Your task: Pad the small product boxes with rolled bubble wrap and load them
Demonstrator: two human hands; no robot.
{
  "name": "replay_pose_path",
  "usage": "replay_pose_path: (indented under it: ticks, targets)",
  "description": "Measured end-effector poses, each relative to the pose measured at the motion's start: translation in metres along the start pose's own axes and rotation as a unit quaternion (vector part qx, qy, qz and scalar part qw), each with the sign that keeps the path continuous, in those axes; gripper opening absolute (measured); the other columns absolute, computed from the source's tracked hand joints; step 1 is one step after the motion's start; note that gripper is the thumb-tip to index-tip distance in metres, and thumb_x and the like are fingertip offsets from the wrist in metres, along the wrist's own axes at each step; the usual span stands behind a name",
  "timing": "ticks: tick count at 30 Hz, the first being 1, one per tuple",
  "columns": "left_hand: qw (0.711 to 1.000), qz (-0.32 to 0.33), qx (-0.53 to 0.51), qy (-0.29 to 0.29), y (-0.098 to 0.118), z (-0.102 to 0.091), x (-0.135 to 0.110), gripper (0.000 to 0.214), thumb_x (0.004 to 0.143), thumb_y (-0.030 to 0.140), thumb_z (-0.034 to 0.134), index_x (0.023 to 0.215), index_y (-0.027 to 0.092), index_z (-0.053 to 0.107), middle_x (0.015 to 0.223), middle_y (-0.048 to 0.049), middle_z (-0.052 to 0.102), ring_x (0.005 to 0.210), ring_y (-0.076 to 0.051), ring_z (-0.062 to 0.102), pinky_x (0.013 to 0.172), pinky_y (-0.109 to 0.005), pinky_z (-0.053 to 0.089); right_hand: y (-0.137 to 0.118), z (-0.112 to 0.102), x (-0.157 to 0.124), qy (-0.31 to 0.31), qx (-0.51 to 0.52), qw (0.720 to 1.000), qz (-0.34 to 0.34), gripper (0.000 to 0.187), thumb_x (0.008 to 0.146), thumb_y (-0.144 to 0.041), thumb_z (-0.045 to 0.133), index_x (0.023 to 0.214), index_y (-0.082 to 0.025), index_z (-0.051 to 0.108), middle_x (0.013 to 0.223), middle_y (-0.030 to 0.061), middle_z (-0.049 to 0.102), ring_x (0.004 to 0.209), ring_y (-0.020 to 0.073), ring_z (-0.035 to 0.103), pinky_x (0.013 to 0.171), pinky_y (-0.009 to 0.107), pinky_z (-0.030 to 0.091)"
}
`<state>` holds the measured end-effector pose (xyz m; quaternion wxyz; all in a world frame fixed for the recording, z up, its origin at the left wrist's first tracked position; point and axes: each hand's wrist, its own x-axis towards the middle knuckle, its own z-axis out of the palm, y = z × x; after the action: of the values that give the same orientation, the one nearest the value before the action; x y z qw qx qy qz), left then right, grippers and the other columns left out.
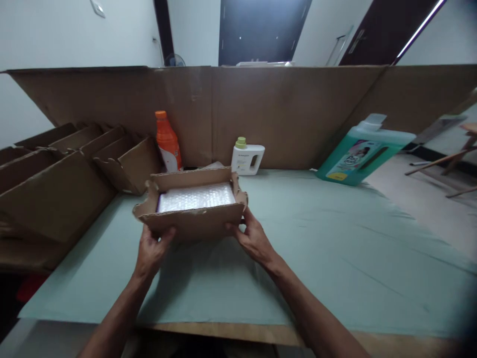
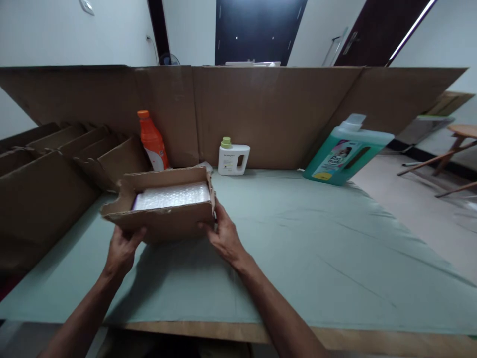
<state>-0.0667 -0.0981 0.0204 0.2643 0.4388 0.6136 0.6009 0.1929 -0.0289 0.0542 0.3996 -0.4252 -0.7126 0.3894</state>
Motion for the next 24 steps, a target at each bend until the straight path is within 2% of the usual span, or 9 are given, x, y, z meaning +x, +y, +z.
replay_pose_path:
  ticks: [2, 6, 8, 10, 11, 14, 19, 21, 24]
  targets:
    - [1.000, 0.012, -0.011, 0.021, 0.009, -0.004, -0.009, 0.070, 0.079, 0.056, 0.073, 0.133, 0.021, 0.047, 0.127, -0.0131, 0.066, 0.115, -0.028, 0.065, 0.101, -0.041, 0.052, -0.010, -0.001, 0.000, -0.013, -0.003, 1.000, -0.001, 0.068, 0.083, -0.047, 0.067, 0.143, -0.023, 0.047, 0.122, 0.0136, 0.070, 0.102, 0.0294, 0.068, 0.087, 0.046, 0.059]
    - [0.997, 0.041, -0.046, -0.049, 0.032, 0.032, -0.010, 0.074, 0.081, 0.054, 0.072, 0.141, 0.021, 0.043, 0.130, -0.0145, 0.065, 0.119, -0.029, 0.064, 0.104, -0.043, 0.051, -0.001, -0.031, -0.005, 0.055, -0.004, 0.998, 0.026, 0.058, 0.081, -0.051, 0.070, 0.127, -0.020, 0.055, 0.115, 0.0151, 0.072, 0.099, 0.0298, 0.071, 0.083, 0.043, 0.060]
    - [0.995, 0.057, -0.059, -0.059, 0.036, 0.045, -0.011, 0.078, 0.082, 0.050, 0.073, 0.146, 0.021, 0.040, 0.135, -0.0156, 0.062, 0.125, -0.031, 0.060, 0.109, -0.045, 0.048, 0.010, -0.043, -0.007, 0.089, -0.023, 0.996, 0.023, 0.053, 0.081, -0.052, 0.072, 0.121, -0.021, 0.057, 0.111, 0.0140, 0.074, 0.100, 0.0305, 0.072, 0.083, 0.043, 0.060]
    - [0.995, 0.056, -0.071, -0.043, 0.031, 0.042, -0.017, 0.080, 0.083, 0.048, 0.073, 0.150, 0.022, 0.037, 0.139, -0.0159, 0.060, 0.127, -0.030, 0.059, 0.110, -0.045, 0.047, 0.021, -0.041, -0.006, 0.084, -0.039, 0.996, 0.008, 0.050, 0.081, -0.052, 0.074, 0.118, -0.022, 0.059, 0.107, 0.0123, 0.075, 0.098, 0.0305, 0.073, 0.082, 0.043, 0.060]
    - [0.995, 0.048, -0.078, -0.025, 0.026, 0.035, -0.021, 0.080, 0.083, 0.048, 0.072, 0.150, 0.022, 0.036, 0.139, -0.0158, 0.060, 0.126, -0.030, 0.060, 0.109, -0.045, 0.048, 0.024, -0.032, -0.002, 0.068, -0.041, 0.997, -0.005, 0.050, 0.081, -0.052, 0.075, 0.117, -0.021, 0.060, 0.104, 0.0115, 0.075, 0.096, 0.0300, 0.073, 0.080, 0.043, 0.060]
    - [0.994, 0.021, -0.081, 0.076, 0.009, -0.003, -0.034, 0.077, 0.084, 0.048, 0.072, 0.148, 0.021, 0.039, 0.133, -0.0148, 0.064, 0.121, -0.029, 0.064, 0.106, -0.043, 0.051, 0.019, 0.017, 0.024, -0.013, -0.003, 0.999, -0.045, 0.053, 0.082, -0.051, 0.074, 0.122, -0.021, 0.060, 0.104, 0.0108, 0.076, 0.092, 0.0276, 0.073, 0.078, 0.040, 0.061]
    - [0.957, 0.018, -0.019, 0.287, -0.011, -0.070, -0.034, 0.074, 0.086, 0.045, 0.071, 0.148, 0.019, 0.041, 0.139, -0.0142, 0.061, 0.125, -0.026, 0.061, 0.111, -0.039, 0.046, -0.018, 0.134, 0.102, -0.184, 0.068, 0.973, -0.121, 0.067, 0.083, -0.044, 0.070, 0.143, -0.022, 0.052, 0.130, 0.0093, 0.068, 0.109, 0.0257, 0.068, 0.090, 0.039, 0.058]
    - [0.940, 0.013, 0.014, 0.339, -0.018, -0.088, -0.028, 0.075, 0.089, 0.043, 0.068, 0.153, 0.020, 0.036, 0.146, -0.0147, 0.056, 0.129, -0.026, 0.058, 0.114, -0.039, 0.043, -0.030, 0.179, 0.130, -0.210, 0.053, 0.967, -0.134, 0.069, 0.083, -0.037, 0.069, 0.147, -0.025, 0.049, 0.129, 0.0068, 0.069, 0.111, 0.0255, 0.067, 0.094, 0.041, 0.056]
    - [0.930, 0.025, 0.056, 0.362, -0.034, -0.101, -0.019, 0.081, 0.091, 0.037, 0.064, 0.160, 0.022, 0.022, 0.159, -0.0153, 0.041, 0.144, -0.027, 0.046, 0.122, -0.041, 0.035, -0.039, 0.235, 0.158, -0.194, 0.034, 0.971, -0.132, 0.072, 0.084, -0.030, 0.063, 0.153, -0.028, 0.041, 0.132, 0.0066, 0.067, 0.118, 0.0264, 0.064, 0.104, 0.046, 0.051]
